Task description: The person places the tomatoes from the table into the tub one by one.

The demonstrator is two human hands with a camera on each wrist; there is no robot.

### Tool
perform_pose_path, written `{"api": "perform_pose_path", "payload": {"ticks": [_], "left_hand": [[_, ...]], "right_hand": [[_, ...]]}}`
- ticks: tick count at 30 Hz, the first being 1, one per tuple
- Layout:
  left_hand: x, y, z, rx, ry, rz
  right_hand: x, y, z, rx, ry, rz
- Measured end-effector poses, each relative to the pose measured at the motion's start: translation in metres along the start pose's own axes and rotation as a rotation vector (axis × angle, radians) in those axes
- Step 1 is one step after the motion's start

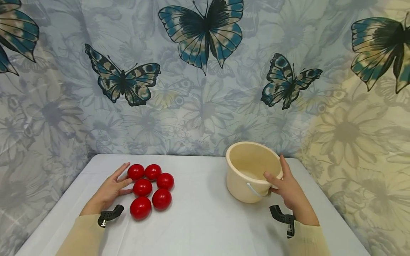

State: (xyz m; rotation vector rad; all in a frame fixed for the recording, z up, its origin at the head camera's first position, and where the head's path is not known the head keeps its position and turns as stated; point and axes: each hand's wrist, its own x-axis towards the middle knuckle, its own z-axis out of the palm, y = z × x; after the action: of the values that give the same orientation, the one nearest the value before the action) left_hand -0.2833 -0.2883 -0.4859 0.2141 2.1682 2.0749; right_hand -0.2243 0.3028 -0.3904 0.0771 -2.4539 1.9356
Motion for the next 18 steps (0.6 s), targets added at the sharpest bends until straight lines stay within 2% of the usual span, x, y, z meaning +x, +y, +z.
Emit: {"api": "perform_pose_path", "payload": {"ticks": [8, 13, 15, 18], "left_hand": [[0.01, -0.01, 0.002, 0.049, 0.047, 0.031], [0.016, -0.015, 0.008, 0.096, 0.126, 0.036], [0.017, -0.014, 0.01, 0.147, 0.16, 0.033], [0.018, -0.012, 0.012, 0.273, 0.189, 0.018]], "right_hand": [[0.0, -0.001, 0.001, -0.018, -0.017, 0.0], [-0.001, -0.001, 0.0, -0.025, -0.02, 0.0], [-0.001, -0.001, -0.001, -0.025, -0.022, 0.002], [0.0, 0.0, -0.002, -0.028, -0.027, 0.006]]}}
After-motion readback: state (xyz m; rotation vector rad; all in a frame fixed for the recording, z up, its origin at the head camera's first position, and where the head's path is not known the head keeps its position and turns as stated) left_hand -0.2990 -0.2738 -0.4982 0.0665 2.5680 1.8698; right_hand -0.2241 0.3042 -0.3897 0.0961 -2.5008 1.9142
